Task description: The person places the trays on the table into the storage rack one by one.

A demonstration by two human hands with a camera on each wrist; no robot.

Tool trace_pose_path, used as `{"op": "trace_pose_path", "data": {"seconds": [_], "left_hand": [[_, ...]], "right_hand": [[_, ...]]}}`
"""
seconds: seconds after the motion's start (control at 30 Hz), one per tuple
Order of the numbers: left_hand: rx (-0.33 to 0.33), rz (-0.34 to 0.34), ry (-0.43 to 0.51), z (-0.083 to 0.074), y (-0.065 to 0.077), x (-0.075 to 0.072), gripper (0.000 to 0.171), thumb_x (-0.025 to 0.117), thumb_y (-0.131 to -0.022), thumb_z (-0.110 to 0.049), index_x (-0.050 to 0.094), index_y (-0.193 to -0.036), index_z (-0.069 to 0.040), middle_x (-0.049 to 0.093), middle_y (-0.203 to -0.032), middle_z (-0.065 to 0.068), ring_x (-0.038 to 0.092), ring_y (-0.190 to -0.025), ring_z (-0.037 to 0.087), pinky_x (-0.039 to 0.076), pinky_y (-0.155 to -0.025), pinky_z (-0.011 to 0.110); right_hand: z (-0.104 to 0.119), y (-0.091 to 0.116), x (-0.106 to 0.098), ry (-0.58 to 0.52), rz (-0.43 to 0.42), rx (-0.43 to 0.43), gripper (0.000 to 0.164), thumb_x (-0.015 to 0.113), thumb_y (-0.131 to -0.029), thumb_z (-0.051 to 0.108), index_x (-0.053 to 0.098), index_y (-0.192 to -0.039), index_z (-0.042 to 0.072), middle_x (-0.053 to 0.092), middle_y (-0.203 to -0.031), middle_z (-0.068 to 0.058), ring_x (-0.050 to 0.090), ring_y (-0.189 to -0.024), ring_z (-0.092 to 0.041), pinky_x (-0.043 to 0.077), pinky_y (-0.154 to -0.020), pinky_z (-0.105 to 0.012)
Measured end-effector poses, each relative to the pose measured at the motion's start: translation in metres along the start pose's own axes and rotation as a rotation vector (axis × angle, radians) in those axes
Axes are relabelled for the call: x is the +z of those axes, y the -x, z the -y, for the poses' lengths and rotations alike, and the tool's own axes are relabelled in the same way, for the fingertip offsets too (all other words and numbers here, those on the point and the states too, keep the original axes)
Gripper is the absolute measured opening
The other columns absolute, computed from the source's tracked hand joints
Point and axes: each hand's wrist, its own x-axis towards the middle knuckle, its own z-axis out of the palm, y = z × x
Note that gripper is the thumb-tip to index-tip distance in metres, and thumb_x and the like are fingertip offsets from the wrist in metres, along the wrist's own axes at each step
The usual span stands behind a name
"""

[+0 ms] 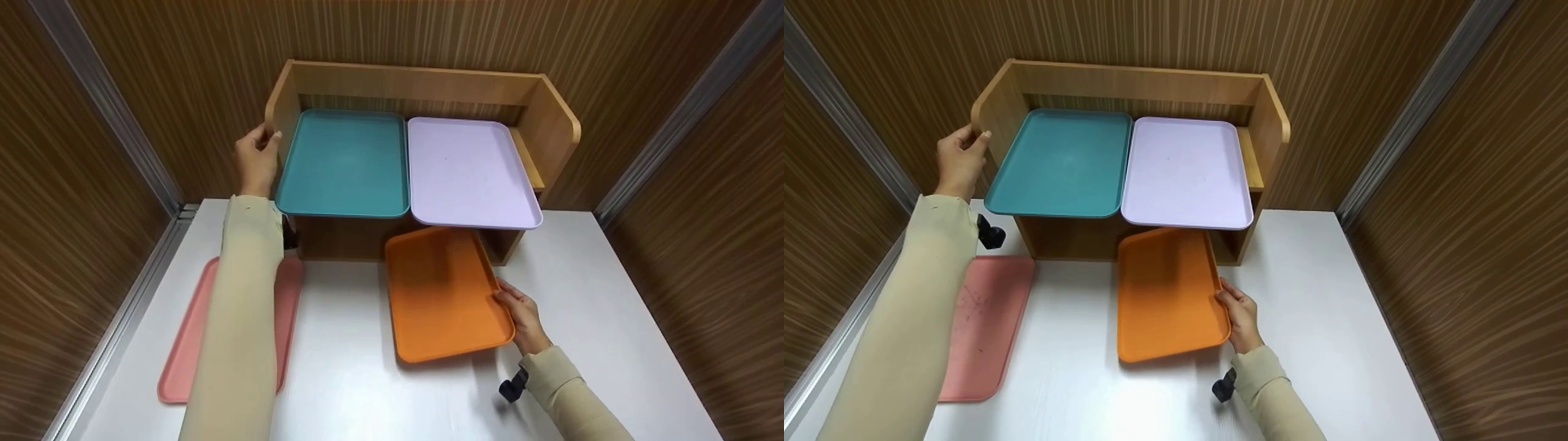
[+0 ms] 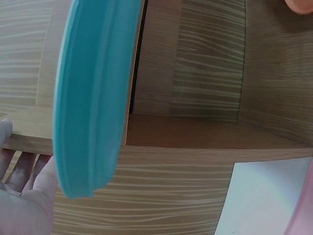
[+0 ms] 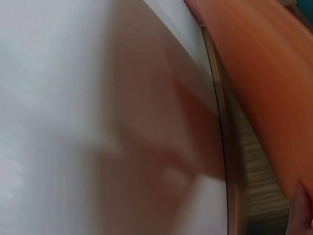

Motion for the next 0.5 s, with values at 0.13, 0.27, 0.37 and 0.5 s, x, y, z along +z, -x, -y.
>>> {"op": "trace_pose_path", "data": {"seconds": [0.13, 0.27, 0.37, 0.5], "left_hand": [[0.0, 0.008, -0.01, 0.001, 0.001, -0.001, 0.037, 0.054, -0.096, -0.019, 0.055, -0.132, -0.009, 0.057, -0.13, 0.009, 0.053, -0.113, 0.02, 0.044, -0.097, 0.027], [-0.002, 0.017, -0.013, 0.003, 0.002, 0.0, 0.037, 0.053, -0.097, -0.02, 0.055, -0.133, -0.01, 0.057, -0.131, 0.008, 0.053, -0.113, 0.019, 0.044, -0.097, 0.027], [0.006, 0.017, -0.013, 0.003, 0.001, 0.001, 0.038, 0.053, -0.097, -0.019, 0.054, -0.133, -0.01, 0.057, -0.131, 0.008, 0.053, -0.113, 0.019, 0.044, -0.097, 0.027], [0.02, 0.011, -0.014, 0.004, 0.0, 0.002, 0.038, 0.053, -0.097, -0.018, 0.054, -0.133, -0.009, 0.057, -0.13, 0.009, 0.054, -0.113, 0.019, 0.044, -0.097, 0.027]], "right_hand": [[0.007, -0.004, -0.005, -0.011, 0.011, 0.004, 0.05, 0.056, -0.091, 0.001, 0.043, -0.139, 0.003, 0.069, -0.095, 0.005, 0.064, -0.084, -0.012, 0.053, -0.072, -0.023], [0.014, -0.01, -0.009, -0.014, 0.012, 0.01, 0.057, 0.054, -0.092, 0.001, 0.031, -0.144, -0.001, 0.069, -0.095, 0.005, 0.064, -0.084, -0.012, 0.052, -0.073, -0.023], [0.019, -0.016, -0.012, -0.014, 0.02, 0.001, 0.057, 0.052, -0.093, 0.0, 0.029, -0.145, 0.0, 0.069, -0.093, 0.007, 0.063, -0.083, -0.011, 0.052, -0.074, -0.023], [0.027, -0.023, -0.012, -0.023, 0.038, -0.017, 0.055, 0.05, -0.094, 0.0, 0.029, -0.145, 0.0, 0.068, -0.094, 0.007, 0.062, -0.086, -0.01, 0.051, -0.076, -0.022]]}}
